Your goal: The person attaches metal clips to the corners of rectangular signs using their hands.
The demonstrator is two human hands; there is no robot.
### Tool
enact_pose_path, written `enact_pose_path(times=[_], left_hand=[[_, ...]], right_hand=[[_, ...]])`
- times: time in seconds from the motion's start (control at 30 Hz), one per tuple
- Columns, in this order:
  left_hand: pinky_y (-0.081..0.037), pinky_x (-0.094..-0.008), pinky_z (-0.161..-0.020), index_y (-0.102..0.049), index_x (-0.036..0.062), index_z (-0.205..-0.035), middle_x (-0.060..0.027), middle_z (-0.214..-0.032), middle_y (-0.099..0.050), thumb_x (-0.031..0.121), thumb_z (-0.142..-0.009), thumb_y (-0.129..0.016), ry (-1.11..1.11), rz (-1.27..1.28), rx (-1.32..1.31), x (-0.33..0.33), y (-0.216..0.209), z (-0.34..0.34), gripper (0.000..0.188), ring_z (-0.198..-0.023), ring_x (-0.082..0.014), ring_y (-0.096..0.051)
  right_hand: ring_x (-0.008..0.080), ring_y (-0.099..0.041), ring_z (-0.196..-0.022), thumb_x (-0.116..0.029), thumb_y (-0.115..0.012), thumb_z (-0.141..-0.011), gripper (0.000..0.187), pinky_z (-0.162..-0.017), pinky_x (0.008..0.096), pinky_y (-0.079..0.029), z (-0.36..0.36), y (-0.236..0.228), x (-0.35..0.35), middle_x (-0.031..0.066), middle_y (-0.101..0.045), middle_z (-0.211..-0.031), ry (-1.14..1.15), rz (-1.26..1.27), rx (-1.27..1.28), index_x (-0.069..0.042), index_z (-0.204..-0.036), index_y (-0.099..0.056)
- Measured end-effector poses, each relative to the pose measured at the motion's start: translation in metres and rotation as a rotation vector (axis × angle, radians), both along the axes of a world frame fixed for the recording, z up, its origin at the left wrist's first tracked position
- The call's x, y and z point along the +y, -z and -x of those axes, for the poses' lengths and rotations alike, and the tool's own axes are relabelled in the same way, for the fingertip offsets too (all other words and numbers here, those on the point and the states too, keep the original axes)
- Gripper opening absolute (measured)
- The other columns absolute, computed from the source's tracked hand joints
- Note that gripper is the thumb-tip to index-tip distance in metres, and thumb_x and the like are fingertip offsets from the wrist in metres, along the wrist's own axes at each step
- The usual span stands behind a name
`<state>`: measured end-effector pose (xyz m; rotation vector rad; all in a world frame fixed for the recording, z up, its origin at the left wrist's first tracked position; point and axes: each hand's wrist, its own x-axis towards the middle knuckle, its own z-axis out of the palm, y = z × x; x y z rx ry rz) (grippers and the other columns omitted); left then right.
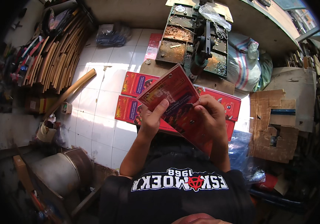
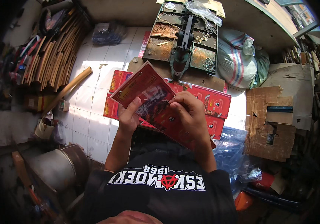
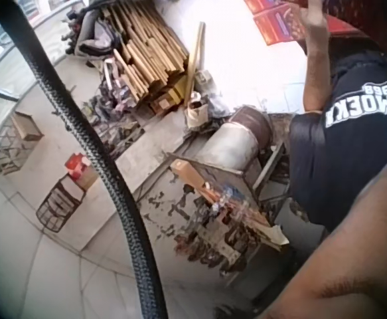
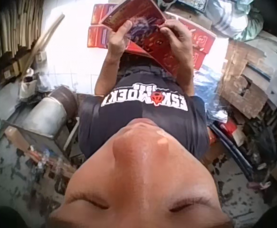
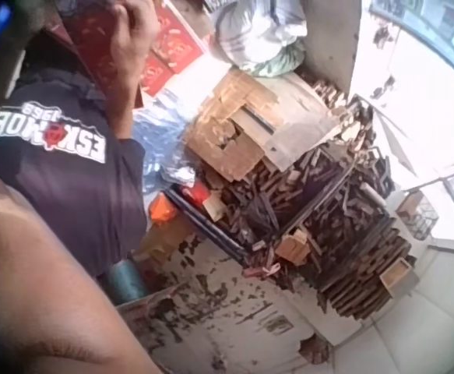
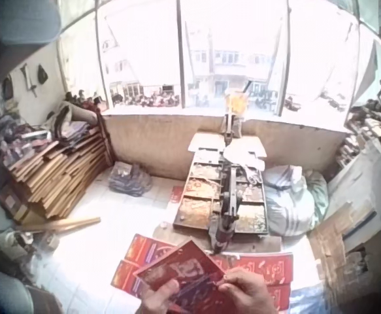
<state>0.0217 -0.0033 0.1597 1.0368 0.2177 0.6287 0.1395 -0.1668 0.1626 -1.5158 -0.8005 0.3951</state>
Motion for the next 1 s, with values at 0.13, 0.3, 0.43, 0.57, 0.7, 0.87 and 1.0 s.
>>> enact_pose_path(times=[0.13,0.3,0.43,0.57,0.7,0.87,1.0], left_hand=[[-0.044,-0.0228,-0.08,-0.054,-0.0011,-0.119,-0.0045,-0.1,-0.06,0.029,-0.095,-0.063,0.066,-0.135,0.038,0.009,0.005,-0.009,0.04,-0.09,-0.0073,-0.054],[-0.046,-0.0272,-0.084,-0.049,-0.0044,-0.117,-0.0078,-0.096,-0.058,0.04,-0.095,-0.06,0.092,-0.103,0.018,0.006,0.025,-0.007,0.051,-0.095,-0.014,-0.058],[-0.046,-0.0323,-0.095,-0.03,-0.008,-0.139,-0.015,-0.119,-0.049,0.03,-0.095,-0.062,0.125,-0.038,0.073,0.001,0.035,-0.008,0.066,-0.104,-0.0206,-0.059],[-0.048,-0.0358,-0.096,-0.031,-0.0039,-0.142,-0.0167,-0.129,-0.049,0.028,-0.096,-0.057,-0.077,-0.112,0.158,-0.004,0.022,-0.014,0.062,-0.109,-0.0229,-0.059],[-0.049,-0.0348,-0.094,-0.038,-0.0039,-0.138,-0.0158,-0.124,-0.054,0.021,-0.097,-0.055,0.084,-0.151,0.213,0.006,0.032,-0.009,0.051,-0.108,-0.0223,-0.06],[-0.052,-0.0305,-0.086,-0.055,-0.0009,-0.126,-0.0119,-0.109,-0.064,0.014,-0.098,-0.052,0.571,-0.229,0.479,0.002,0.052,0.009,0.032,-0.097,-0.018,-0.065],[-0.052,-0.0303,-0.078,-0.063,-0.0033,-0.111,-0.0132,-0.095,-0.069,0.019,-0.097,-0.053,1.004,-0.64,0.551,-0.004,0.07,0.026,0.028,-0.085,-0.0184,-0.067]], right_hand=[[0.0186,-0.062,-0.077,0.004,-0.068,-0.082,0.007,-0.069,0.0283,-0.048,-0.004,-0.01,0.001,0.01,-0.064,-0.087,0.146,0.065,-0.201,0.002,-0.088,-0.065],[0.0249,-0.065,-0.071,0.002,-0.071,-0.077,0.011,-0.06,0.0324,-0.05,-0.003,-0.026,-0.017,0.013,-0.064,-0.087,0.349,0.026,-0.709,0.001,-0.085,-0.063],[0.0279,-0.065,-0.067,-0.002,-0.075,-0.074,0.016,-0.057,0.035,-0.051,-0.006,-0.028,-0.029,0.0144,-0.064,-0.086,0.272,0.112,-0.823,0.001,-0.084,-0.062],[0.028,-0.065,-0.067,-0.003,-0.076,-0.074,0.017,-0.056,0.0345,-0.05,-0.006,-0.031,-0.033,0.0136,-0.063,-0.085,0.266,0.161,-0.8,0.0,-0.084,-0.063],[0.0233,-0.065,-0.071,0.0,-0.075,-0.075,0.015,-0.059,0.0322,-0.051,-0.015,-0.033,-0.043,0.0116,-0.064,-0.086,0.345,0.137,-0.703,0.0,-0.084,-0.063],[0.0198,-0.063,-0.075,-0.004,-0.072,-0.082,0.011,-0.068,0.029,-0.049,-0.028,-0.035,-0.071,0.0105,-0.064,-0.087,0.542,0.196,-0.706,0.002,-0.085,-0.063],[0.0163,-0.057,-0.08,-0.011,-0.07,-0.087,0.016,-0.074,0.026,-0.045,-0.021,-0.022,-0.099,0.0073,-0.061,-0.087,0.597,0.129,-0.536,0.003,-0.085,-0.062]])
